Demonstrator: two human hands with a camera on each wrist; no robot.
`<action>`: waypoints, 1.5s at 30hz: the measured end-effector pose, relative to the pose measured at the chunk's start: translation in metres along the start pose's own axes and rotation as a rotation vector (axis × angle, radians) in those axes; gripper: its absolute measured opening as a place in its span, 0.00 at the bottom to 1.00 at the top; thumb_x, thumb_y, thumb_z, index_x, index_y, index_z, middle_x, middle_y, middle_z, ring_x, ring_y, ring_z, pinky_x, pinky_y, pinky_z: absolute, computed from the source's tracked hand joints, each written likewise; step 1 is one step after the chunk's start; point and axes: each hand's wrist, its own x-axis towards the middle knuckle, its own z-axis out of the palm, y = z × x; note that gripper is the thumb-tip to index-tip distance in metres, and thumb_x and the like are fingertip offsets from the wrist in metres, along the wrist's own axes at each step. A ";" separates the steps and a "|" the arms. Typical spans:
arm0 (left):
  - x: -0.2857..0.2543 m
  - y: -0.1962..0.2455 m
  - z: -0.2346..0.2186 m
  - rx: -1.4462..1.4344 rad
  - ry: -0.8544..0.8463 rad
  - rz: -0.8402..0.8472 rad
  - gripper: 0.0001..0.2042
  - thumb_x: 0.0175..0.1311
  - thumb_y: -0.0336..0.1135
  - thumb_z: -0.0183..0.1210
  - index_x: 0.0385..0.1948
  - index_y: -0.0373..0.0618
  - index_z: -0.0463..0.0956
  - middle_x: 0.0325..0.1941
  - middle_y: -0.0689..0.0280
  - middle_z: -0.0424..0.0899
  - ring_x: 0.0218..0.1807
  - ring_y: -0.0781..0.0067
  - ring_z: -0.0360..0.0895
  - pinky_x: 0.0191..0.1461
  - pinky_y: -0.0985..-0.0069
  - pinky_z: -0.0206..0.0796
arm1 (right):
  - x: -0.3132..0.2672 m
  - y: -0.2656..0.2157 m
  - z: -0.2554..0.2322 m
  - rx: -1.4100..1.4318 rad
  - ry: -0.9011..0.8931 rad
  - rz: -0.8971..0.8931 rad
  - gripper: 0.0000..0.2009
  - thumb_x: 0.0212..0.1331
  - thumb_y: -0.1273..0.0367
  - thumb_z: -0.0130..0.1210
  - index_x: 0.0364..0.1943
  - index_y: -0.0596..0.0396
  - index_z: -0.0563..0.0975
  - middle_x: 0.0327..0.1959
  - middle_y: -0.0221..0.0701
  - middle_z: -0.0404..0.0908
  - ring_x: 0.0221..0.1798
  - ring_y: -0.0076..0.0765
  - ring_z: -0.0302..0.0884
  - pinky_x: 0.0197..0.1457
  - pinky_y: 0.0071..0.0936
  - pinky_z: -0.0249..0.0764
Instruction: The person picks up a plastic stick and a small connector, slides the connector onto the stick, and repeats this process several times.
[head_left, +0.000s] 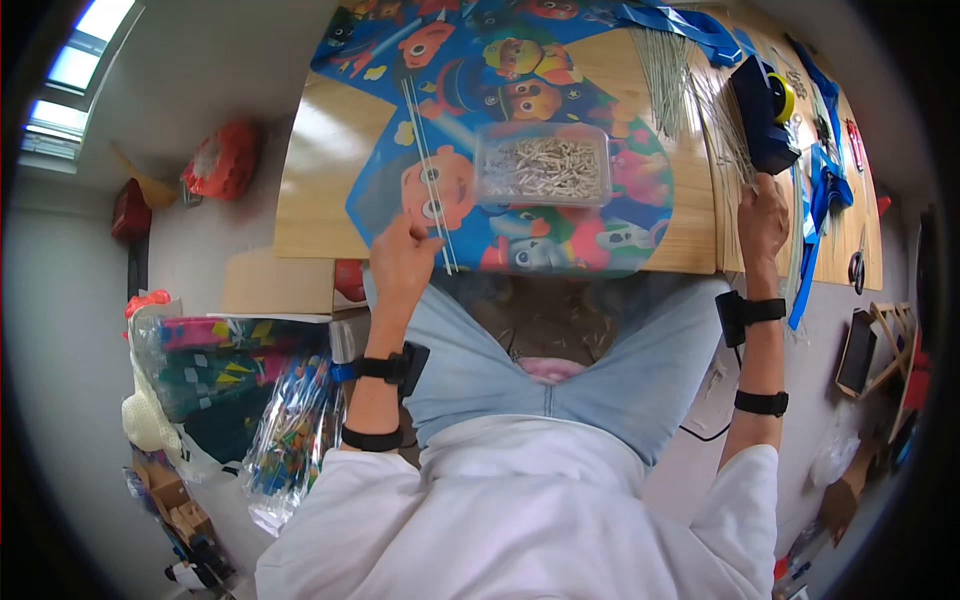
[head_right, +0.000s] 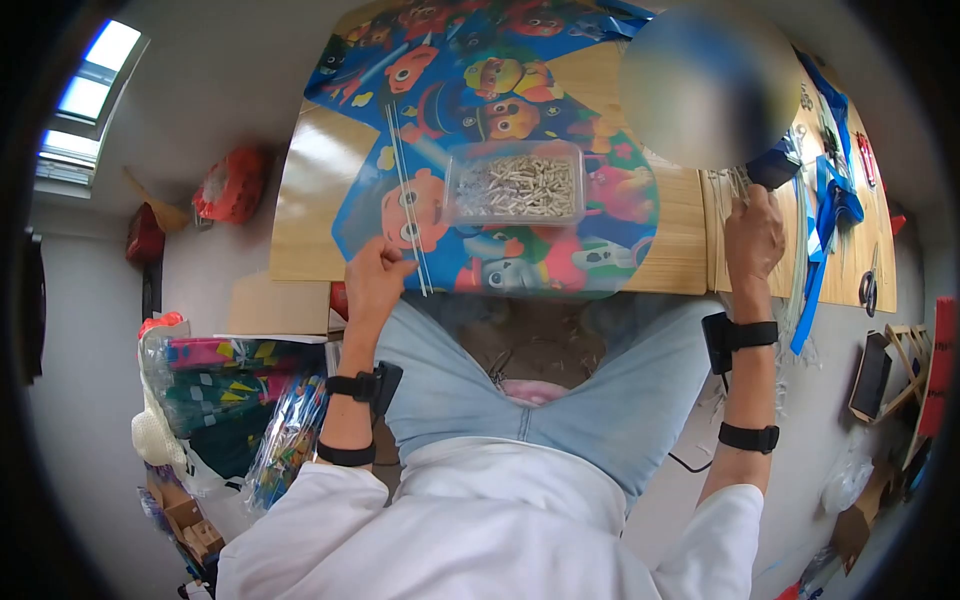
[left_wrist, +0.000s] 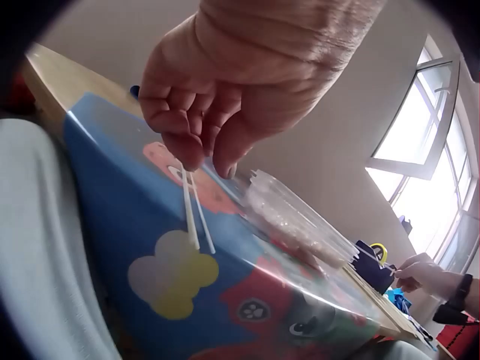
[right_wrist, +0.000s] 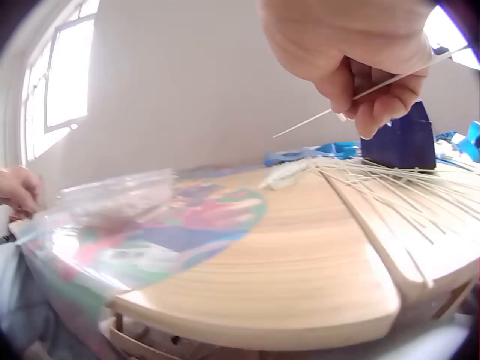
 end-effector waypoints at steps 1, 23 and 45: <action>-0.006 -0.008 0.000 -0.018 -0.048 -0.053 0.11 0.50 0.29 0.71 0.27 0.39 0.76 0.22 0.59 0.81 0.27 0.65 0.82 0.33 0.71 0.71 | 0.004 -0.001 -0.001 -0.055 0.067 -0.073 0.06 0.60 0.68 0.58 0.38 0.52 0.81 0.38 0.41 0.84 0.38 0.55 0.80 0.41 0.47 0.74; -0.020 -0.022 -0.001 -0.483 -0.218 -0.205 0.06 0.51 0.22 0.62 0.29 0.36 0.74 0.21 0.62 0.81 0.20 0.76 0.78 0.24 0.77 0.69 | -0.172 -0.321 -0.011 1.367 -1.262 0.950 0.12 0.65 0.69 0.56 0.29 0.65 0.81 0.20 0.38 0.81 0.16 0.31 0.77 0.16 0.25 0.68; 0.017 0.031 -0.017 -1.296 -0.412 -0.014 0.08 0.68 0.29 0.58 0.44 0.37 0.77 0.37 0.59 0.85 0.32 0.76 0.79 0.39 0.80 0.74 | -0.160 -0.144 -0.116 1.271 -1.259 0.656 0.06 0.60 0.70 0.59 0.30 0.58 0.82 0.18 0.26 0.77 0.18 0.16 0.66 0.20 0.17 0.59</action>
